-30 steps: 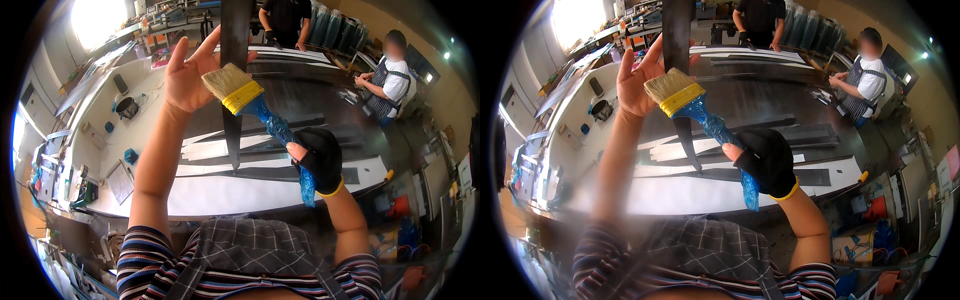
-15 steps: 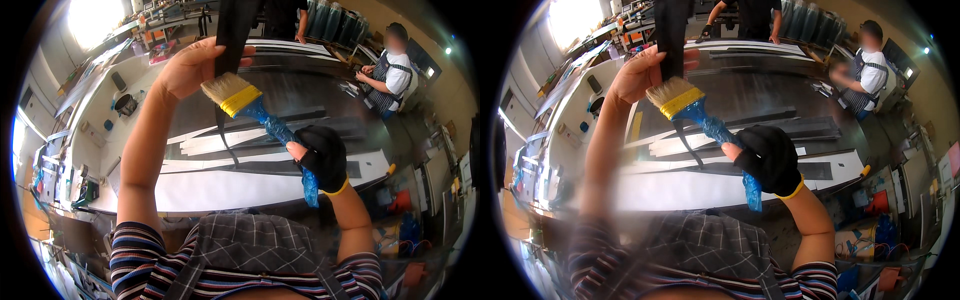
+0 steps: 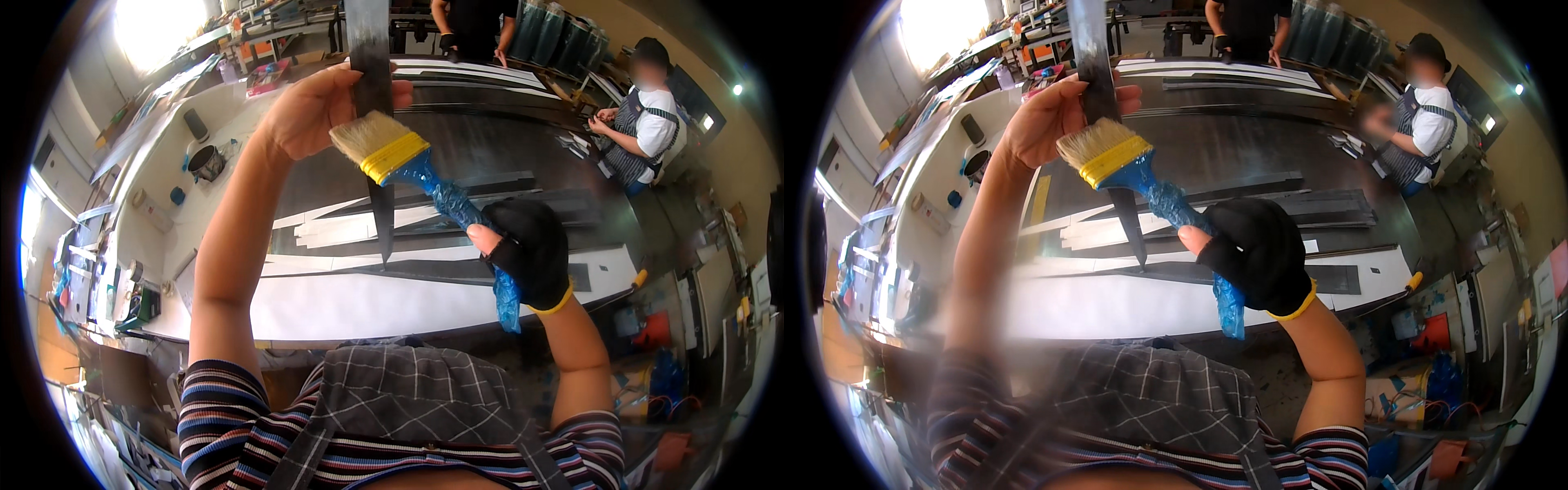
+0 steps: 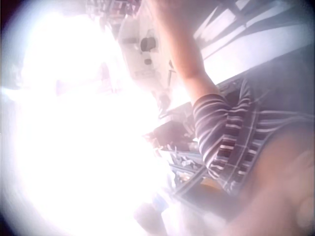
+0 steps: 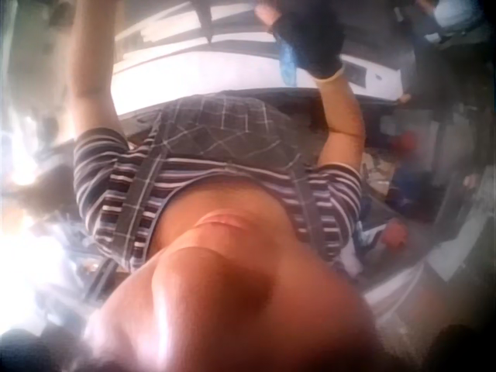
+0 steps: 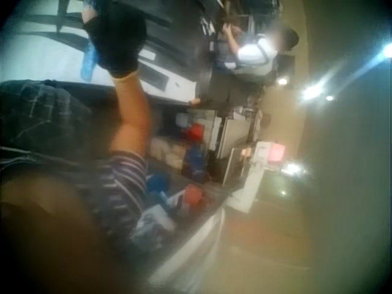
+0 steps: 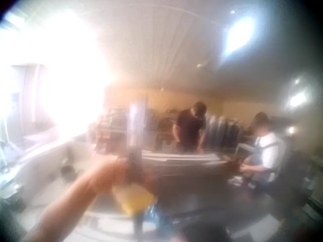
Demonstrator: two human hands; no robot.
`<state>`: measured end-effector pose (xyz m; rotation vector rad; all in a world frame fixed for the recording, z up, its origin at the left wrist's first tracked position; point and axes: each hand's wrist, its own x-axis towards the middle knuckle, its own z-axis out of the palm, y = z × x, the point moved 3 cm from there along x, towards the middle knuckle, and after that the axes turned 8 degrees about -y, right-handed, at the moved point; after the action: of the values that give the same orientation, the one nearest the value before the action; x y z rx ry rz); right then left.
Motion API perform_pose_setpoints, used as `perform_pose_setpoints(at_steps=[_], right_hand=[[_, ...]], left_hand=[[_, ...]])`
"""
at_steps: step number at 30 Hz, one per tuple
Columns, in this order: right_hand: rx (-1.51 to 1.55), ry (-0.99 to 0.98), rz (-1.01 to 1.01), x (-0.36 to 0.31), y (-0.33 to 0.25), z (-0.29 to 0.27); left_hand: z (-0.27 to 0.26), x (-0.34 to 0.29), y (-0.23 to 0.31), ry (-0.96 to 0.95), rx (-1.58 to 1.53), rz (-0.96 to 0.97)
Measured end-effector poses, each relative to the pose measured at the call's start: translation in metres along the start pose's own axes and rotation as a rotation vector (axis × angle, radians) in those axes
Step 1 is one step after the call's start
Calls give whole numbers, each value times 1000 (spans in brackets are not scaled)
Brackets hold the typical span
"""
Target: The person applies liquid from a container to metal strips using a brush. They pick up individual strips, coat them on both sides, and place them on a workbench.
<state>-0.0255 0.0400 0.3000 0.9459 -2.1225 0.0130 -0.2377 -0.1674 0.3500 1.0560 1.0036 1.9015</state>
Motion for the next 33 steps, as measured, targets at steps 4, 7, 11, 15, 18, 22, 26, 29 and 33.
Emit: perform_pose_setpoints(at_steps=[4,7,11,15,18,22,26,29,33], right_hand=[[-51,26,-5,-4,-7,7],[-49,24,7,-8,-11,12],[1,7,8,-13,-15,20],[-3,17,5,-17,-19,23],[77,-32,11,-15,-12,18],[-31,58,10,-4,-10,13],[-41,44,15,-4,-6,15],[-44,36,14,-5,-6,17],[-4,-27,17,-12,-11,19]], left_hand=[[-5,-2,-1,-57,-7,-24],[-12,-2,-2,-89,-49,-41],[-11,-4,-2,-61,-22,-33],[-8,-1,-4,-39,-26,-29],[-11,-2,-9,-96,-86,-65],[-16,-7,-14,-73,-38,-78],[-15,-10,-23,-10,31,-98],[-13,-13,-25,7,65,-106],[-18,-14,-28,28,141,-76]])
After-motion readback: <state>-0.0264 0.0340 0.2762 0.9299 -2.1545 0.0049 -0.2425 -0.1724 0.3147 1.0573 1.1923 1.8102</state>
